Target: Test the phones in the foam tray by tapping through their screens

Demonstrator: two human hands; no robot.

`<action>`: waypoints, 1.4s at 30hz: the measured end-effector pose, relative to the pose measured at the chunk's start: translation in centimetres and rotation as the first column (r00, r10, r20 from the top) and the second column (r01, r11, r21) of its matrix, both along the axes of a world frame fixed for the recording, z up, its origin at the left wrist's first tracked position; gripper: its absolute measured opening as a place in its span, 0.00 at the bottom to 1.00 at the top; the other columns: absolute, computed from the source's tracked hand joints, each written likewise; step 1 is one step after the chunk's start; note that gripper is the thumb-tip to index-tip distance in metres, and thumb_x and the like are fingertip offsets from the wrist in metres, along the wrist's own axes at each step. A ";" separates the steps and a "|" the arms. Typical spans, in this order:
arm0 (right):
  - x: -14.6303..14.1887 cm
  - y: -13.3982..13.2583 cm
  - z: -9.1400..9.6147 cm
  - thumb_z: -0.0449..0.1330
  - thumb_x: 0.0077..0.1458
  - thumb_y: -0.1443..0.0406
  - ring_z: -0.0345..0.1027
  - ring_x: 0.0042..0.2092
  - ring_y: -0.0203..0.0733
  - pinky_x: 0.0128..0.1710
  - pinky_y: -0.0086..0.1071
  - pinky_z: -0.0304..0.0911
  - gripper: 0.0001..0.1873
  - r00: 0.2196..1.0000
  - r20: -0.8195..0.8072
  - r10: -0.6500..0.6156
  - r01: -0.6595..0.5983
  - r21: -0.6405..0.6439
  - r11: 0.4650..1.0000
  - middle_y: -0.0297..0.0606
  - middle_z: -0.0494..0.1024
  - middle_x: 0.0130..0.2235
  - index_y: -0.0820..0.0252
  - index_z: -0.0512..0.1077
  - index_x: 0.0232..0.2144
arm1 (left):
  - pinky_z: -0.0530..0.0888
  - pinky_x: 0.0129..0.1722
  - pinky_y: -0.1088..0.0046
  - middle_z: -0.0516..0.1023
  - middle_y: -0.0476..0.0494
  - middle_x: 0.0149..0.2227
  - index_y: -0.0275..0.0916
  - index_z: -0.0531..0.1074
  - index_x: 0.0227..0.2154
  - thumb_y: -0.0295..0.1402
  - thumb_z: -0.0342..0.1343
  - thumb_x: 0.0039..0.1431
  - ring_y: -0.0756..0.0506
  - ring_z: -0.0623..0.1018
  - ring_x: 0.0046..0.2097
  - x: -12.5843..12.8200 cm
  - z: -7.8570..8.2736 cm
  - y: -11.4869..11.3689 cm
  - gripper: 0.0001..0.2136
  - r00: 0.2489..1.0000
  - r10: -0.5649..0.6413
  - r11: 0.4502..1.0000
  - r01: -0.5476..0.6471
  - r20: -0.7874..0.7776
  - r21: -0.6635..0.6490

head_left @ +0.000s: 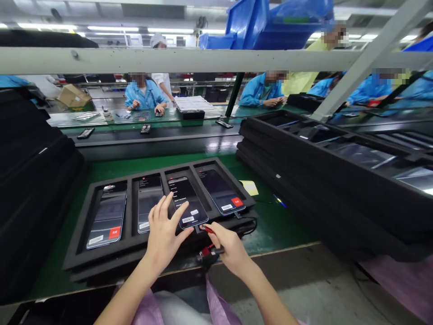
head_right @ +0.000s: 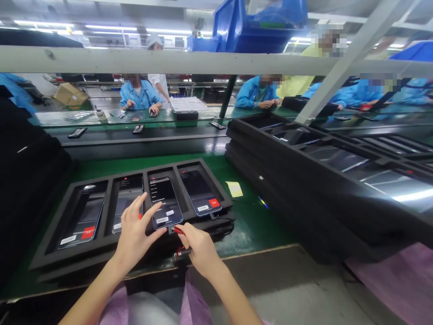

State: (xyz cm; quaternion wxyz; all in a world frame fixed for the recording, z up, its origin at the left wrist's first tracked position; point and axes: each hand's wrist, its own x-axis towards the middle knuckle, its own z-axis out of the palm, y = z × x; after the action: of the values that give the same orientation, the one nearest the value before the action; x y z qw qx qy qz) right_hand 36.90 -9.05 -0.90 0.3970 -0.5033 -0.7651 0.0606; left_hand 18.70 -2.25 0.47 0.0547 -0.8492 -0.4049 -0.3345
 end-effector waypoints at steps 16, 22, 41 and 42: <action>5.0 -3.8 0.1 0.54 0.58 0.56 0.75 0.35 0.42 0.30 0.30 0.71 0.17 0.950 -0.314 0.003 -0.101 -0.295 0.950 0.42 0.81 0.38 0.57 0.77 0.41 | 0.63 0.49 0.48 0.60 0.27 0.57 0.41 0.67 0.51 0.30 0.54 0.57 0.30 0.63 0.57 3.0 0.5 0.0 0.18 0.992 0.127 0.986 -0.129 0.019 0.103; 8.6 -4.1 -1.0 0.57 0.56 0.61 0.69 0.25 0.38 0.24 0.31 0.66 0.11 0.918 -0.279 -0.281 0.289 -0.014 0.957 0.40 0.77 0.26 0.59 0.78 0.33 | 0.63 0.51 0.50 0.59 0.29 0.58 0.44 0.65 0.52 0.35 0.61 0.52 0.32 0.61 0.58 6.8 0.4 -0.2 0.23 0.997 -0.071 0.994 0.069 0.016 0.084; 9.5 0.4 -2.3 0.56 0.46 0.40 0.38 0.17 0.26 0.15 0.25 0.39 0.33 0.712 -0.622 -0.325 0.007 -0.456 0.890 0.24 0.46 0.15 0.67 0.76 0.28 | 0.67 0.48 0.53 0.66 0.37 0.57 0.49 0.68 0.50 0.37 0.64 0.49 0.35 0.66 0.56 11.5 0.0 0.0 0.24 0.999 -0.027 0.991 0.021 0.046 0.134; 9.5 0.2 -2.2 0.57 0.45 0.40 0.37 0.16 0.26 0.15 0.25 0.39 0.33 0.704 -0.633 -0.322 -0.016 -0.468 0.884 0.23 0.45 0.15 0.67 0.76 0.27 | 0.66 0.48 0.54 0.66 0.38 0.57 0.49 0.68 0.50 0.35 0.63 0.50 0.35 0.66 0.56 11.8 -0.1 0.2 0.22 0.999 -0.022 0.989 0.014 0.050 0.146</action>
State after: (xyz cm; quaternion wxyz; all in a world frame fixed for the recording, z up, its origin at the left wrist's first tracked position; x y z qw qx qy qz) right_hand 46.39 -8.88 -3.12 0.5340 -0.5825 -0.4794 0.3817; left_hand 30.53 -2.06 0.35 0.1030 -0.8377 -0.3730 -0.3853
